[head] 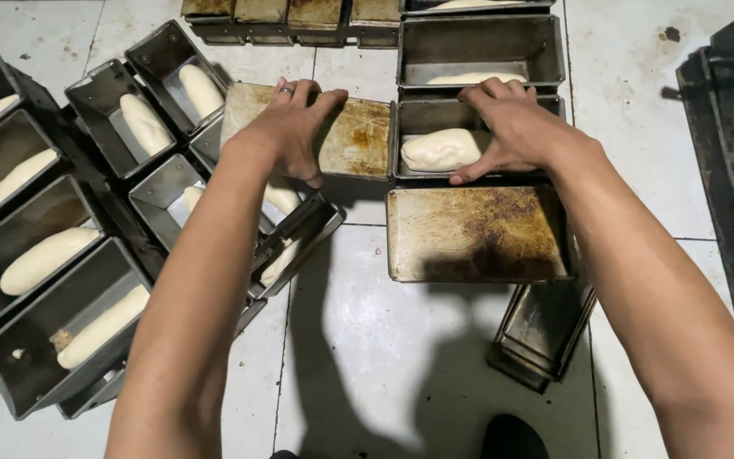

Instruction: Organizing metal bread pans, placing dough inside, and applying lids

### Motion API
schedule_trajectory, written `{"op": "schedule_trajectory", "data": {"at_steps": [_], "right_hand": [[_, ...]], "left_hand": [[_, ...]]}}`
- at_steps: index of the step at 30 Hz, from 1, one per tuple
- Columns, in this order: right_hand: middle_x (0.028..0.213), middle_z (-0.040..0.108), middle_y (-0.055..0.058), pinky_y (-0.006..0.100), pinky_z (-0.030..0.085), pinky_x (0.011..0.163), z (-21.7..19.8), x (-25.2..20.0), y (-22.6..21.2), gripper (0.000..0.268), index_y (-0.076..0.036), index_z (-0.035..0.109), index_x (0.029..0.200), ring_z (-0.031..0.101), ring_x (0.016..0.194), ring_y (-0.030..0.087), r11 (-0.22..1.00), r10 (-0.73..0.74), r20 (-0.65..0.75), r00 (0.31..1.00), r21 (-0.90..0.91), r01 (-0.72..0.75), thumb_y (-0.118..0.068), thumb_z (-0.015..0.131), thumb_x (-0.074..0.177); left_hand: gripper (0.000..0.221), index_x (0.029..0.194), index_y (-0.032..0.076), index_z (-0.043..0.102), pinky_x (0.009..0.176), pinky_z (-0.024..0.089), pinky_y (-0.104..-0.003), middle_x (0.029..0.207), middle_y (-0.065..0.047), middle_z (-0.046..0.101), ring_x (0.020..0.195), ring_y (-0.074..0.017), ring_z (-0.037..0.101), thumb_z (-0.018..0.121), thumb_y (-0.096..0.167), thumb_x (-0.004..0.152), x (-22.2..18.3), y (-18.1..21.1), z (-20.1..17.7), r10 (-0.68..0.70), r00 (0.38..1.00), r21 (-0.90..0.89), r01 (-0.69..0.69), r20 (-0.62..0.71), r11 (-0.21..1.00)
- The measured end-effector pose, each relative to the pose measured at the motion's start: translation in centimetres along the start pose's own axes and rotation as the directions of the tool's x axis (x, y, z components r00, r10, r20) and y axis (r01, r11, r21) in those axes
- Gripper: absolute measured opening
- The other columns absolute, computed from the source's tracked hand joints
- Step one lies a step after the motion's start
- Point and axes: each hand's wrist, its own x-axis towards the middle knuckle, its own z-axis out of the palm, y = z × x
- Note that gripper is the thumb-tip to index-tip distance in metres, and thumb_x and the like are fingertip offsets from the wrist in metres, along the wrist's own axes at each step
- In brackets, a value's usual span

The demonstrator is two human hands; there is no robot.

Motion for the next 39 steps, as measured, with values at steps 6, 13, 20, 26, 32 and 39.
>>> {"op": "schedule_trajectory", "data": {"at_steps": [6,13,20,26,32,39], "right_hand": [[0.143,0.047,0.022,0.063,0.041,0.109,0.0,0.3,-0.1,0.144,-0.003,0.040,0.154,0.042,0.130,0.044,0.999,-0.008,0.011,1.000,-0.034,0.008,-0.060,0.098,0.036],[0.145,0.045,0.024,0.064,0.043,0.104,0.1,0.1,0.1,0.143,-0.004,0.040,0.155,0.043,0.128,0.047,0.999,-0.038,-0.009,0.999,-0.033,0.038,-0.061,0.098,0.038],[0.146,0.044,0.024,0.066,0.040,0.107,0.1,0.1,0.0,0.144,-0.003,0.039,0.156,0.040,0.132,0.048,0.999,-0.035,-0.010,0.999,-0.024,0.035,-0.062,0.097,0.038],[0.146,0.045,0.023,0.065,0.041,0.106,0.3,0.0,0.2,0.143,-0.003,0.041,0.155,0.042,0.131,0.047,0.998,-0.055,-0.038,0.998,-0.037,0.053,-0.062,0.098,0.037],[0.146,0.046,0.022,0.065,0.041,0.106,0.5,0.1,0.4,0.145,-0.004,0.041,0.155,0.042,0.130,0.047,0.997,-0.060,-0.050,0.997,-0.053,0.058,-0.064,0.098,0.037],[0.147,0.047,0.018,0.062,0.041,0.106,0.2,-0.2,-0.2,0.143,-0.003,0.043,0.155,0.043,0.131,0.044,0.999,-0.039,-0.055,0.998,-0.020,0.038,-0.057,0.101,0.035]], "left_hand": [[0.143,0.158,0.041,0.017,0.122,0.022,-0.065,0.165,-0.008,0.017,0.153,-0.0446,0.006,0.102,0.007,0.048,-0.1,-0.3,-1.0,-0.020,1.000,0.009,0.020,0.016,1.000],[0.139,0.157,0.037,0.019,0.113,0.041,-0.058,0.155,-0.005,0.027,0.139,-0.0374,0.034,0.099,0.000,0.048,-0.1,-0.4,-0.7,0.055,0.998,-0.065,-0.054,0.006,0.996],[0.145,0.160,0.042,0.016,0.115,0.036,-0.061,0.160,-0.009,0.023,0.144,-0.0403,0.025,0.100,0.003,0.049,0.0,0.9,-1.3,0.025,0.999,0.022,-0.025,0.024,0.999],[0.147,0.159,0.047,0.019,0.112,0.039,-0.060,0.160,-0.010,0.024,0.144,-0.0405,0.026,0.102,0.004,0.046,0.9,0.5,-1.2,0.015,0.999,0.053,-0.017,0.036,0.998],[0.146,0.160,0.044,0.017,0.113,0.038,-0.059,0.159,-0.013,0.024,0.144,-0.0432,0.024,0.102,0.008,0.047,0.8,1.6,-0.7,0.057,0.998,0.076,-0.059,0.035,0.995],[0.146,0.163,0.039,0.006,0.116,0.026,-0.067,0.166,-0.022,0.009,0.147,-0.0594,0.005,0.100,0.022,0.053,2.1,4.9,2.8,0.135,0.991,-0.035,-0.135,-0.021,0.990]]}}
